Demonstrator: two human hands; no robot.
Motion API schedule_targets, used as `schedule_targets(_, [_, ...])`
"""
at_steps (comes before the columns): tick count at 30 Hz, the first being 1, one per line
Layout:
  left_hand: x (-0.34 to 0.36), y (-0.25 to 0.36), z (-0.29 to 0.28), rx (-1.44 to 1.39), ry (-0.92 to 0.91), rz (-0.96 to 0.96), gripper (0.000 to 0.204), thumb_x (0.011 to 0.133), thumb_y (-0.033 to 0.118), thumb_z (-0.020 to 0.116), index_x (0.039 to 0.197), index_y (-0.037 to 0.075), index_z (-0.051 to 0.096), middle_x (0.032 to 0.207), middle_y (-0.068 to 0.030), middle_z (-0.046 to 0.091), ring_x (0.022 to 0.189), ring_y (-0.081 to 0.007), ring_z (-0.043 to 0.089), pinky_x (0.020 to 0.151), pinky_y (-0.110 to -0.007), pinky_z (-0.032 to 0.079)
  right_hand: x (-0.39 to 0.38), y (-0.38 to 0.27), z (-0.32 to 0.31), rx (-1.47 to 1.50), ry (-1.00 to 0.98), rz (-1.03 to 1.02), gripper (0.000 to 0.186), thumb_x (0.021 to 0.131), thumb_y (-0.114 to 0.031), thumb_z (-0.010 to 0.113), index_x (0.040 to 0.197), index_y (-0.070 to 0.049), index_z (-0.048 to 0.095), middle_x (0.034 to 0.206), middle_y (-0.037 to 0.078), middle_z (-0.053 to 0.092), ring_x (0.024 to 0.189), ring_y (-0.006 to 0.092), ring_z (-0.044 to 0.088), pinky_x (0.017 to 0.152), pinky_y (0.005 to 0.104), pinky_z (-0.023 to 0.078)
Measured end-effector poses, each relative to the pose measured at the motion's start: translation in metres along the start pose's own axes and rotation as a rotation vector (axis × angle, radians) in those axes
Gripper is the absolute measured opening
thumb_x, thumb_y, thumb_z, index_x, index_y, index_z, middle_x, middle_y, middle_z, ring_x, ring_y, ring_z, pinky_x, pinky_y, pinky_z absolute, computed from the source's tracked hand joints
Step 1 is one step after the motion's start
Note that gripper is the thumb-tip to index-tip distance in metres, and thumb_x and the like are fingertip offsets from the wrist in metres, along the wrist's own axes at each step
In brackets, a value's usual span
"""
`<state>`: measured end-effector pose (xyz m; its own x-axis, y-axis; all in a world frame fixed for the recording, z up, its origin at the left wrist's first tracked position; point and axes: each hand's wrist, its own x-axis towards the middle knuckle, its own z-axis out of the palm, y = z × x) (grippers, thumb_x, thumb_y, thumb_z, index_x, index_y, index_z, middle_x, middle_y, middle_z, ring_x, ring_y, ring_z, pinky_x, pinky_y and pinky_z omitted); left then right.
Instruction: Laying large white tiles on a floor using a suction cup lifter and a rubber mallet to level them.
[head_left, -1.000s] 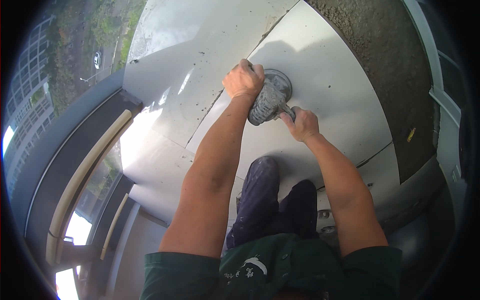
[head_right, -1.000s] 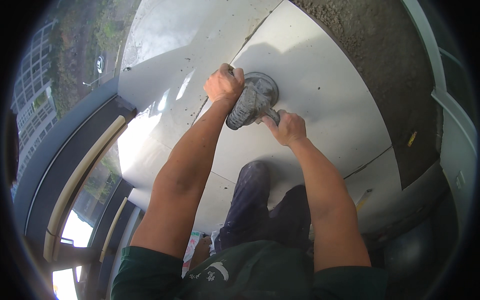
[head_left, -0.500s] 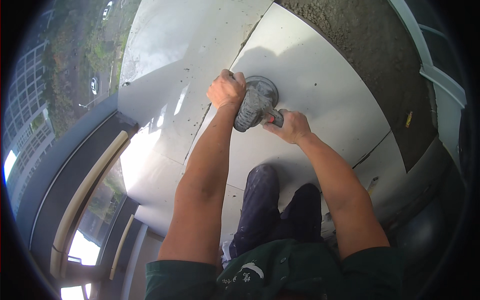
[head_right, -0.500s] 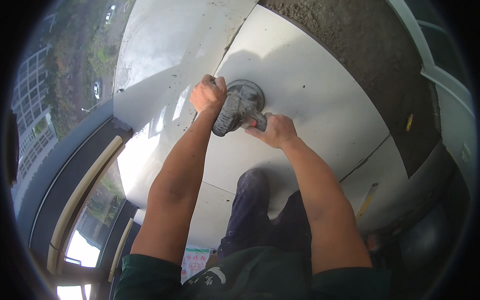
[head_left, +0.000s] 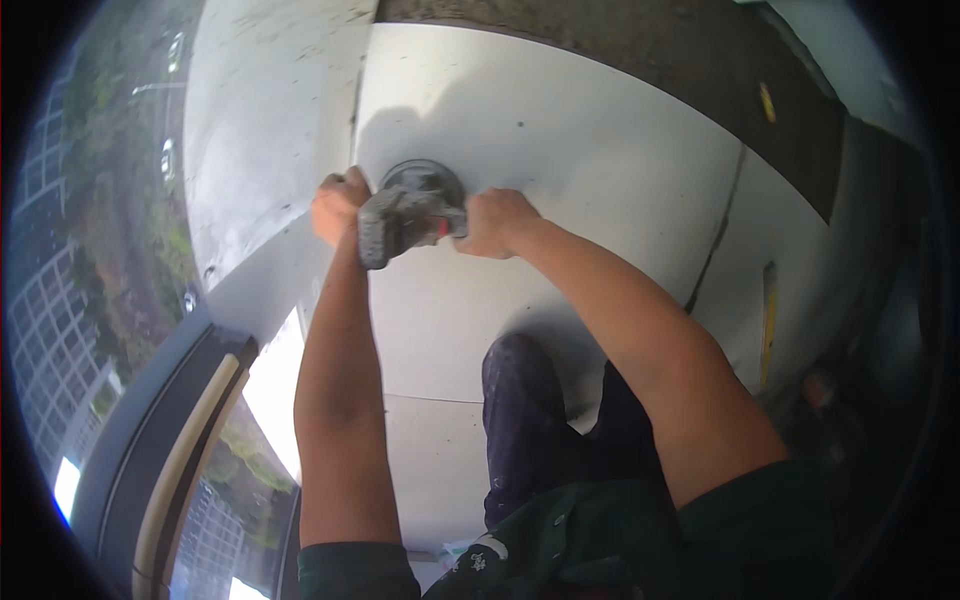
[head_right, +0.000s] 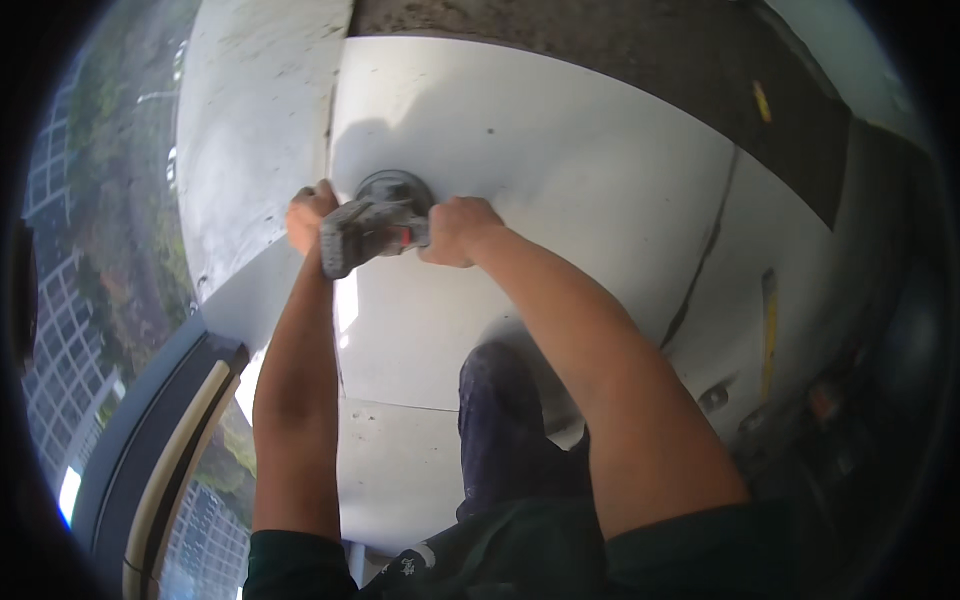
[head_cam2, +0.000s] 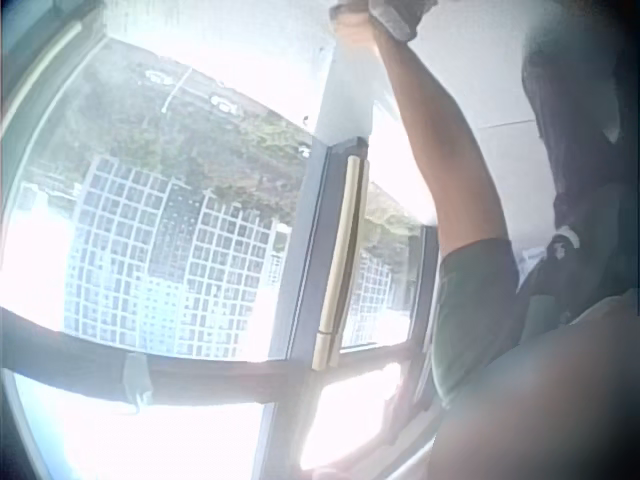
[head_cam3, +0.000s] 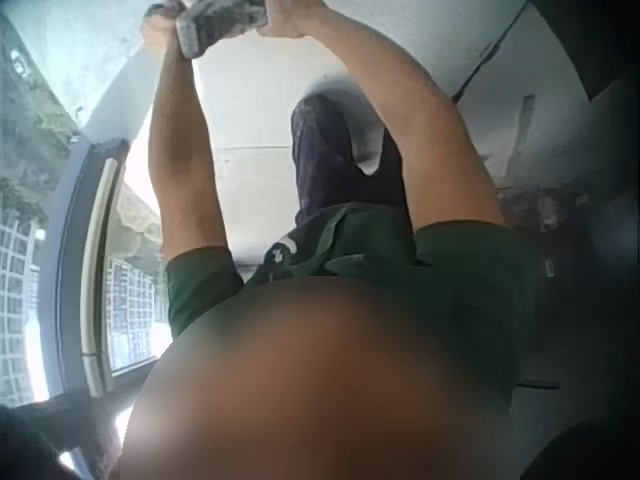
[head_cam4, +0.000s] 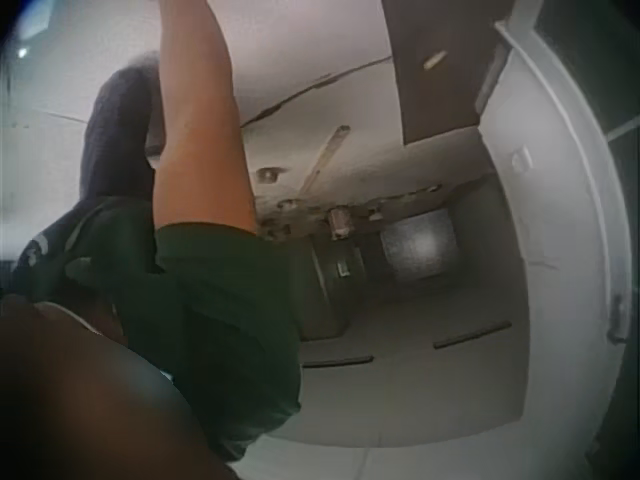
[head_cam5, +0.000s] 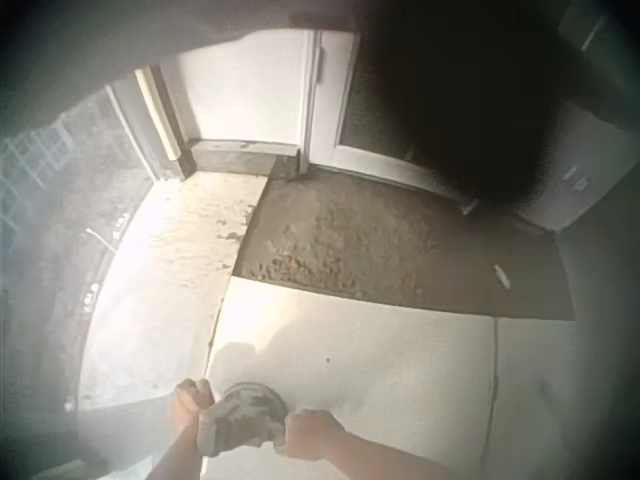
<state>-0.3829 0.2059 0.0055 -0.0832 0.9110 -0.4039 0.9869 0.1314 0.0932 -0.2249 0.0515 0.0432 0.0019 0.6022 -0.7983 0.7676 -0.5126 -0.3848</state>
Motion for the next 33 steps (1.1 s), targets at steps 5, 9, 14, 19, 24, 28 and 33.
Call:
schedule_targets(5, [0.027,-0.031,0.002,-0.008,0.060,0.111,0.046,0.082,0.044,0.052,0.086,0.004,0.074,0.093,-0.0225,0.072,0.085,-0.0449,0.065,0.079,-0.053,0.048,0.003,-0.005,0.043,-0.018,0.425,-0.120,0.031,0.085,-0.031,0.068,0.100,-0.005,0.074,0.112,0.015,0.071,0.116,0.0310,0.063,0.095,0.0440,0.052])
schedule_targets(9, [0.040,-0.048,0.021,0.173,0.067,0.713,0.031,0.077,0.036,0.068,0.079,0.006,0.064,0.078,-0.0173,0.066,0.073,-0.0388,0.064,0.066,-0.050,0.048,-0.022,0.010,0.034,0.207,0.280,-0.035,0.018,0.088,-0.017,0.062,0.097,-0.007,0.075,0.105,0.012,0.073,0.105,0.0279,0.069,0.086,0.0399,0.055])
schedule_targets(14, [0.029,-0.054,0.037,0.240,0.161,1.153,0.047,0.057,0.037,0.089,0.075,0.013,0.053,0.060,-0.0099,0.051,0.057,-0.0334,0.058,0.050,-0.045,0.044,-0.056,0.034,0.049,0.257,0.282,-0.028,0.016,0.087,-0.012,0.062,0.095,-0.009,0.076,0.099,0.011,0.075,0.096,0.0287,0.073,0.079,0.0401,0.057])
schedule_targets(19, [-0.105,0.045,0.083,-0.160,-0.177,0.469,0.044,0.081,0.037,0.062,0.081,-0.007,0.070,0.075,-0.0215,0.070,0.070,-0.0371,0.065,0.072,-0.046,0.050,-0.126,0.137,0.087,0.316,0.267,0.119,0.017,0.082,-0.007,0.061,0.094,-0.002,0.074,0.098,0.017,0.073,0.097,0.0342,0.072,0.083,0.0460,0.057])
schedule_targets(24, [-0.198,0.170,0.115,-0.070,-0.181,0.646,0.046,0.080,0.041,0.059,0.092,0.000,0.075,0.090,-0.0220,0.074,0.086,-0.0402,0.071,0.081,-0.046,0.053,-0.167,0.252,0.091,0.294,0.409,0.223,0.019,0.078,-0.006,0.061,0.092,-0.002,0.073,0.095,0.019,0.073,0.094,0.0365,0.071,0.082,0.0467,0.058])
schedule_targets(28, [-0.242,0.256,0.125,0.033,-0.127,0.651,0.045,0.080,0.041,0.057,0.099,0.006,0.076,0.096,-0.0198,0.075,0.094,-0.0379,0.071,0.084,-0.047,0.054,-0.180,0.320,0.068,0.357,0.464,0.248,0.019,0.076,-0.011,0.065,0.090,-0.002,0.072,0.095,0.020,0.072,0.092,0.0366,0.071,0.084,0.0453,0.057])
schedule_targets(33, [-0.275,0.284,0.142,0.117,-0.060,0.655,0.038,0.084,0.040,0.056,0.096,0.010,0.076,0.095,-0.0161,0.076,0.091,-0.0366,0.072,0.082,-0.046,0.056,-0.190,0.356,0.073,0.391,0.437,0.256,0.024,0.075,-0.018,0.068,0.091,-0.001,0.073,0.095,0.020,0.073,0.094,0.0364,0.071,0.085,0.0441,0.057])
